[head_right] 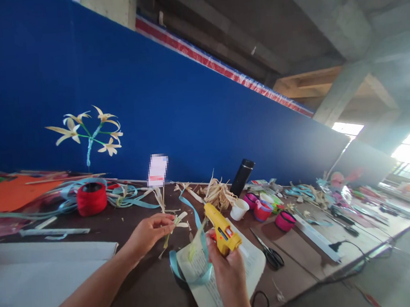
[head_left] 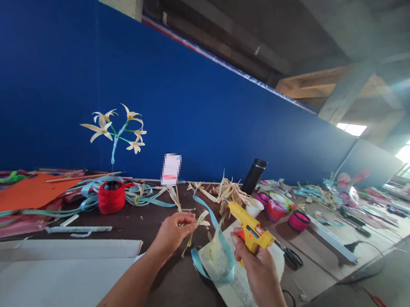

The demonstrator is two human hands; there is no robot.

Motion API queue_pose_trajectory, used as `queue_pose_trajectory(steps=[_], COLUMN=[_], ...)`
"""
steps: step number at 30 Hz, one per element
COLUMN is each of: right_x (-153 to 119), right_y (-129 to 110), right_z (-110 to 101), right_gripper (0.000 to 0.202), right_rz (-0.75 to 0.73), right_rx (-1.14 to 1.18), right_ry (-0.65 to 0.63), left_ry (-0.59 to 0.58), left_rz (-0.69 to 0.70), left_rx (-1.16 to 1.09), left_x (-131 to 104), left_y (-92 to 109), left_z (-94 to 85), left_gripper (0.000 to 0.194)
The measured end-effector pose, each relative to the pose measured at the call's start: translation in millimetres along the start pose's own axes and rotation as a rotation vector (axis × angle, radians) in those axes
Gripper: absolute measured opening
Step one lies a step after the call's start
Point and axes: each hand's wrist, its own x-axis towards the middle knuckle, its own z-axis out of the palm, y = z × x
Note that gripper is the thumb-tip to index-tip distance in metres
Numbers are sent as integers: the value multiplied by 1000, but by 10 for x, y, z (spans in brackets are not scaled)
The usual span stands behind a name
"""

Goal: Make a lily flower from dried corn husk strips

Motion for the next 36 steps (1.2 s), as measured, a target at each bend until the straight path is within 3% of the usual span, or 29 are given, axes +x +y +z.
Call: queue_pose_trajectory(steps=[4,8,10,22,36], right_x=[-80,-134,-161,-204,-180], right_y=[25,5,17,34,107], right_z=[67,152,201,340,353], right_gripper=[35,33,33,31,26], right_rz=[40,54,52,-121,-220], right_rx=[50,39,12,-122,-244], right_ry=[-112,-201,-252,-259,-289], left_ry=[79,43,48,172,152], left_rz=[-95,-295,-332,-272,-231], left_rx=[-91,-361,-441,-458,-490], left_x=[-23,-57,-57,-18,-9], left_y=[45,83,77,57,54], left_z=[19,27,19,-7,-5], left_gripper=[13,25,27,27,24])
